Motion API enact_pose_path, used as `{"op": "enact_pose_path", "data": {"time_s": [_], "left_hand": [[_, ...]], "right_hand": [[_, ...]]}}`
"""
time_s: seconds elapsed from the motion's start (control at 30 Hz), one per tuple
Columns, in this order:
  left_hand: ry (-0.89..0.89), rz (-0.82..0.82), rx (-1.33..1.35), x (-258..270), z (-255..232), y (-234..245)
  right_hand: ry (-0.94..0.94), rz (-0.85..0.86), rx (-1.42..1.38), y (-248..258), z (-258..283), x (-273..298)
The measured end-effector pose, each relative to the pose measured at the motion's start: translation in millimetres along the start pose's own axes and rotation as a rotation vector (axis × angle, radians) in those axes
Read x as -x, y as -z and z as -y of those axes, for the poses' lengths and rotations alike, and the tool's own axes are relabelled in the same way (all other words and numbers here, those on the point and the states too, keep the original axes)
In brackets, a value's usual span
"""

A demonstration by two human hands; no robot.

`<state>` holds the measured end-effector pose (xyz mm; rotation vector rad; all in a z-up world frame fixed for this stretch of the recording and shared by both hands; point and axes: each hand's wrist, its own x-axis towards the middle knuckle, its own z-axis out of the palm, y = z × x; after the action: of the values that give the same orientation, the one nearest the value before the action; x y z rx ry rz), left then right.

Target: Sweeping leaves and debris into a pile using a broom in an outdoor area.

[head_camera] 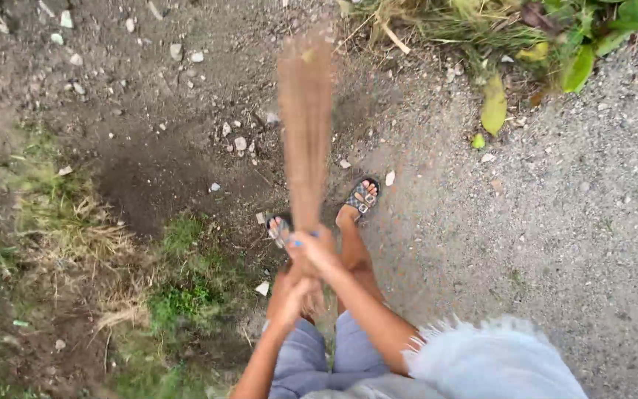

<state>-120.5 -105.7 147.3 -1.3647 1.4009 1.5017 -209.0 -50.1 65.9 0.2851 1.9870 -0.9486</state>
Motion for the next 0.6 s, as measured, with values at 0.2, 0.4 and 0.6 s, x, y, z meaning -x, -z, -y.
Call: {"op": "enact_pose_path", "data": {"time_s": [0.2, 0.4, 0.6], "left_hand": [[0.142, -0.213, 0.669, -170, 75, -49], [-0.162, 0.303, 0.016, -177, -111, -65], [-0.234, 0.413, -0.158, -103, -179, 60]], "right_hand": [[-0.631, 0.720, -0.324, -28, -26, -126], [-0.320, -0.327, -0.194, 72, 19, -153], [-0.309, -0.360, -0.724, 11, -22, -144]]}}
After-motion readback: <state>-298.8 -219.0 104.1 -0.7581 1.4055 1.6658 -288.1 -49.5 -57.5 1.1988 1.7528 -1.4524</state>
